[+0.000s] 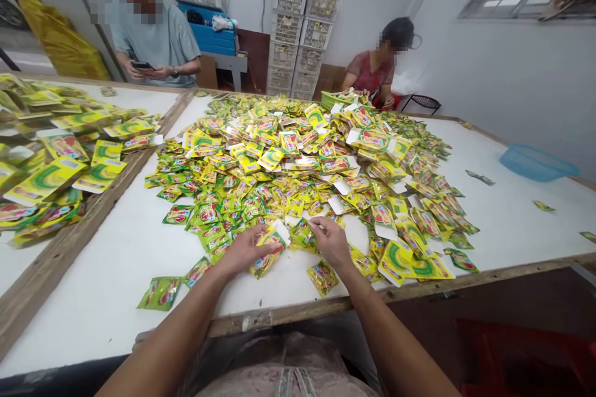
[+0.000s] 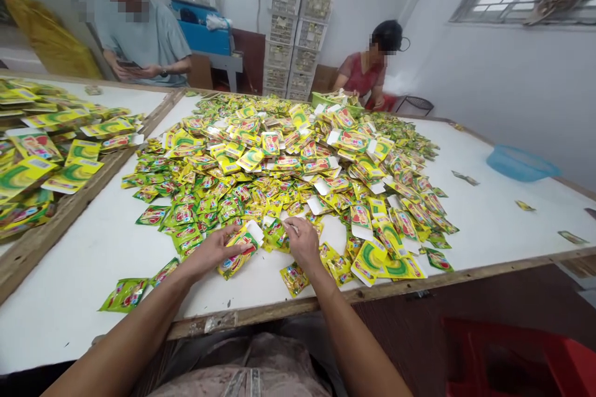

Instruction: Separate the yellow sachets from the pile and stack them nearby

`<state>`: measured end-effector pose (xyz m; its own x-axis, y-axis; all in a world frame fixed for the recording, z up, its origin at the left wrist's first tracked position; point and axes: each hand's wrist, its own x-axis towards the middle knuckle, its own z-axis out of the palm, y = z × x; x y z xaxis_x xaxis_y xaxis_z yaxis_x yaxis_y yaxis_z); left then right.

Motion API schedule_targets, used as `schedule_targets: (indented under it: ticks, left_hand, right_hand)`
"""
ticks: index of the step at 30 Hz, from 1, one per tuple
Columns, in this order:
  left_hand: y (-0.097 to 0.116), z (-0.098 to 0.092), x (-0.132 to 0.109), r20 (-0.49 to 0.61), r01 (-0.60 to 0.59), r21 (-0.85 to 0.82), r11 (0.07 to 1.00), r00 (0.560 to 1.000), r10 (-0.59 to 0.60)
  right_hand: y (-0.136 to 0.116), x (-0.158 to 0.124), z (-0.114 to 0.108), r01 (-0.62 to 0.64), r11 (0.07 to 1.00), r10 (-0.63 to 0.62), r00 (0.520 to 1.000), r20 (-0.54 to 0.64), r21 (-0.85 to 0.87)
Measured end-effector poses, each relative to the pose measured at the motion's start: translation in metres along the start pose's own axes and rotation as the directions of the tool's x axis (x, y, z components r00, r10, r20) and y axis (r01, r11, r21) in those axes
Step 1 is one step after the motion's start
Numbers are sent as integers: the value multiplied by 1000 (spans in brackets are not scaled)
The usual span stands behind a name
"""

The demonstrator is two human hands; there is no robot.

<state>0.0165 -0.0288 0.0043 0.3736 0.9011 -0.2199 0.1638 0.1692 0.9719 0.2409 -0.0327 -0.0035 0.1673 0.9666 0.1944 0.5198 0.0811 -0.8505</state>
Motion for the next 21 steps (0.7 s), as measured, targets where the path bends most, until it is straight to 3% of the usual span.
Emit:
schedule_targets:
  ticks: [4,6,9,12,15,18,21]
  left_hand:
    - [1,-3,0,-44,34,29,999,998,-33]
    - [4,-2,-1,12,13,8,1000,1000,-13]
    - [8,1,-2,116,-5,-59,998,993,11]
    - [7,4,-2,148,51,-129,990,988,-32]
    - [4,4,-1,141,87,-142,986,988,-66]
    - [1,2,-1,138,85,-132,988,988,-67]
    - [2,1,-1,145,85,-151,985,987,-63]
  right_hand:
    - [-9,2,-6,35,997,-38,998,-47,-67]
    - [-16,2,-8,37,997,-38,999,-10,-65]
    - [-26,1,-6,166,979,-158,985,76,-121]
    - [-33,1,0,307,939,-269,936,227,-152]
    - [-35,1,5,412,902,-335,858,389,-133]
    - [-36,2,5,422,902,-342,828,444,-92]
    - [-38,1,1,355,930,-282,856,434,-94]
